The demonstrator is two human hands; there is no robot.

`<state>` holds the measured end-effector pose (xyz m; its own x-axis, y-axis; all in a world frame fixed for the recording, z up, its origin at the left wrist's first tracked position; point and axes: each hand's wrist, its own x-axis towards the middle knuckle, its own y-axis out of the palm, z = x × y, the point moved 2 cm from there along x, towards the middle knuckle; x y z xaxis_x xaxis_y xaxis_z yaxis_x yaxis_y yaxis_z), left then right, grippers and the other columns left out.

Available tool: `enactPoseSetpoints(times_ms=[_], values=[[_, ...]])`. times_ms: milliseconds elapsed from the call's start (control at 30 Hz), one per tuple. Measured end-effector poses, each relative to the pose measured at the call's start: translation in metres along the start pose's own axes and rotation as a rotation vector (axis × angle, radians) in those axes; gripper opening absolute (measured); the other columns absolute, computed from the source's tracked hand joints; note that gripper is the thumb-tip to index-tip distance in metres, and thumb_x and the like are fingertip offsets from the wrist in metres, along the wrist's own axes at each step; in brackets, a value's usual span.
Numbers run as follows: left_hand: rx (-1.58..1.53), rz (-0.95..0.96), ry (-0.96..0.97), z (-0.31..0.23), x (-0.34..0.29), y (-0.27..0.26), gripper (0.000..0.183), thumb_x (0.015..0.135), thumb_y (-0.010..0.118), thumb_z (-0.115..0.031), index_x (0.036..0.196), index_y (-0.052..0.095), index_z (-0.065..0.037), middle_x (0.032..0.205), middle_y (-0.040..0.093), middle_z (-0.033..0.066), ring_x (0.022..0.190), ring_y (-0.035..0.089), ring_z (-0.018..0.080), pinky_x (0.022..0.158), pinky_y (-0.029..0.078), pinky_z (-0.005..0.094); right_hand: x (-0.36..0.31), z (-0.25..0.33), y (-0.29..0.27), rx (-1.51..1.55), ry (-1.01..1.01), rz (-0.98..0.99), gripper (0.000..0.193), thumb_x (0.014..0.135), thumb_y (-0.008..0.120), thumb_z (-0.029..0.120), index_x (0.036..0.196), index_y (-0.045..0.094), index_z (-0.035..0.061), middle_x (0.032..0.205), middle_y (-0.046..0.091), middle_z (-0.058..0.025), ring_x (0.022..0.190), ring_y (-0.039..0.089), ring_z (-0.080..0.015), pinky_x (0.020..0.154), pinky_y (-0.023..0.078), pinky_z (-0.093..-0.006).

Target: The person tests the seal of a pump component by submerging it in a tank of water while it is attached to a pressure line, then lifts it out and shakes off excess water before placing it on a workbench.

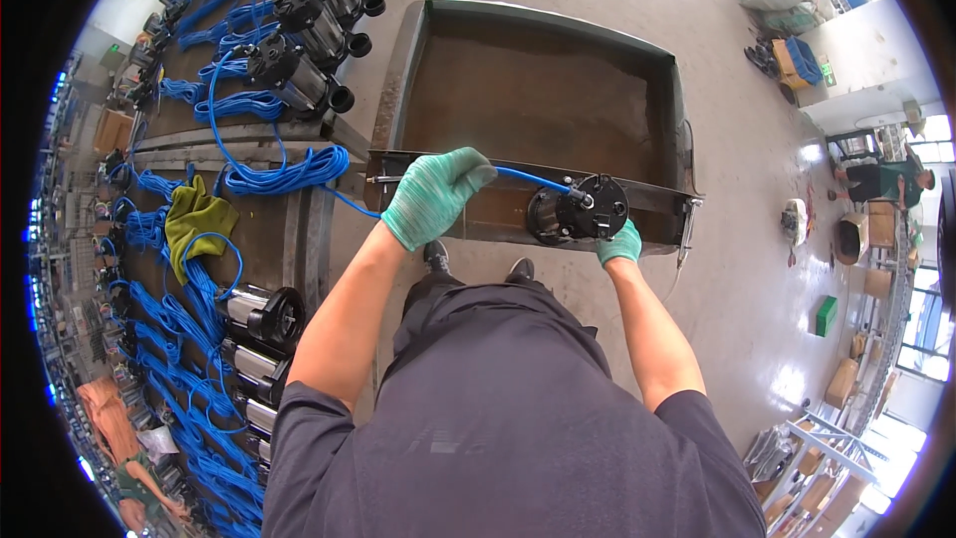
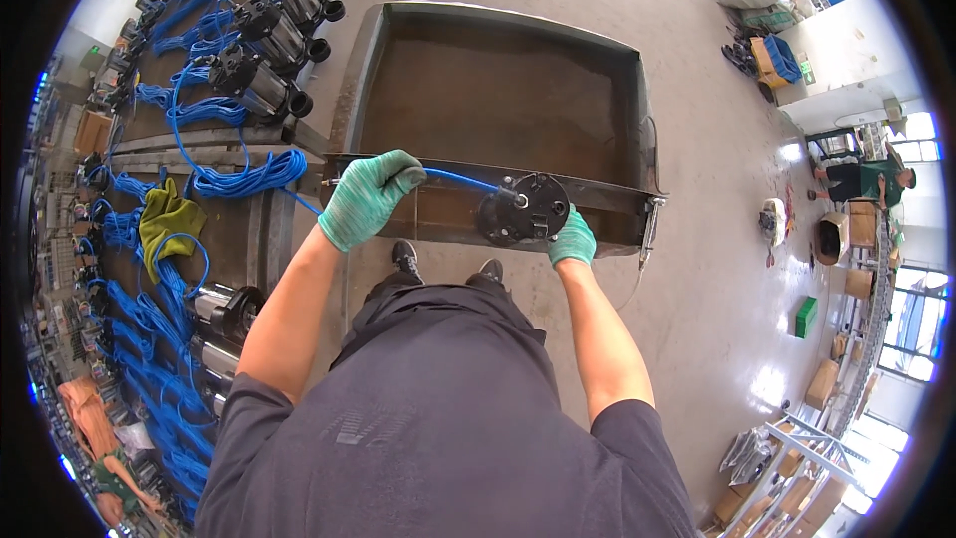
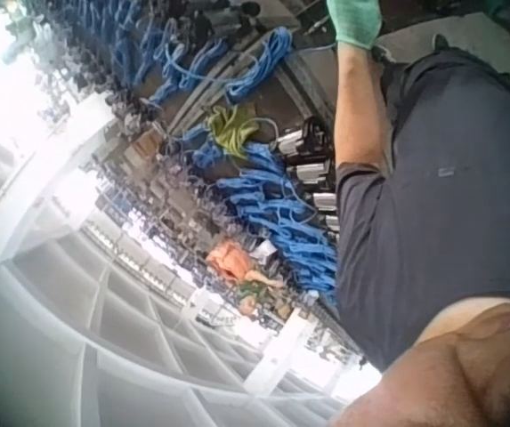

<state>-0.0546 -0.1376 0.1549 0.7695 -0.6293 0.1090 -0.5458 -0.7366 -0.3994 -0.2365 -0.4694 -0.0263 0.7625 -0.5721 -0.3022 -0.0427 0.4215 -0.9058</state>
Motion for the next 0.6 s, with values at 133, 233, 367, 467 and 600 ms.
enactPoseSetpoints(times_ms=[133, 233, 367, 467, 600], values=[[0.002, -0.108, -0.088, 0.005, -0.016, -0.016, 0.015, 0.103, 0.073, -0.014, 0.105, 0.073, 0.001, 0.09, 0.075, 0.005, 0.082, 0.063, 0.0109, 0.078, 0.054, 0.028, 0.014, -0.006, -0.008, 0.081, -0.022, 0.051, 0.037, 0.095, 0.065, 0.02, 0.13, 0.066, 0.009, 0.118, 0.074, -0.0238, 0.11, 0.071, -0.0422, 0.093, 0.058, -0.0492], [-0.172, -0.39, -0.203, 0.038, -0.043, -0.044, 0.027, 0.106, 0.072, -0.028, 0.103, 0.074, -0.001, 0.084, 0.071, 0.004, 0.077, 0.056, 0.0113, 0.072, 0.05, 0.033, 0.023, -0.002, -0.025, 0.531, -0.052, 0.305, 0.044, 0.092, 0.059, 0.003, 0.136, 0.062, 0.0037, 0.116, 0.076, -0.0155, 0.104, 0.074, -0.0272, 0.09, 0.06, -0.0373], [-0.262, -0.491, -0.476, 0.081, -0.082, -0.084, 0.024, 0.106, 0.07, -0.024, 0.102, 0.075, -0.001, 0.078, 0.06, -0.0013, 0.073, 0.05, 0.0099, 0.069, 0.045, 0.0311, 0.007, 0.086, -0.079, 0.795, -0.007, 0.49, 0.044, 0.087, 0.056, -0.005, 0.13, 0.065, -0.0021, 0.116, 0.074, -0.0107, 0.101, 0.07, -0.0182, 0.089, 0.058, -0.0322], [-0.179, -0.524, -0.559, 0.117, -0.098, -0.089, 0.025, 0.104, 0.071, -0.025, 0.101, 0.075, 0.0, 0.078, 0.064, 0.0004, 0.074, 0.052, 0.0103, 0.07, 0.046, 0.0325, 0.017, 0.114, -0.072, 0.599, -0.234, 0.362, 0.039, 0.087, 0.057, -0.003, 0.125, 0.068, -0.0025, 0.113, 0.075, -0.0097, 0.098, 0.07, -0.0175, 0.086, 0.058, -0.0313], [-0.203, -0.523, -0.735, 0.2, -0.13, -0.086, 0.022, 0.103, 0.072, -0.025, 0.106, 0.075, -0.003, 0.082, 0.068, 0.004, 0.067, 0.058, 0.0131, 0.065, 0.05, 0.0331, 0.012, 0.139, -0.052, 0.363, -0.345, 0.2, 0.029, 0.088, 0.059, 0.003, 0.115, 0.07, -0.0021, 0.106, 0.077, -0.0171, 0.097, 0.073, -0.025, 0.09, 0.057, -0.0358]])
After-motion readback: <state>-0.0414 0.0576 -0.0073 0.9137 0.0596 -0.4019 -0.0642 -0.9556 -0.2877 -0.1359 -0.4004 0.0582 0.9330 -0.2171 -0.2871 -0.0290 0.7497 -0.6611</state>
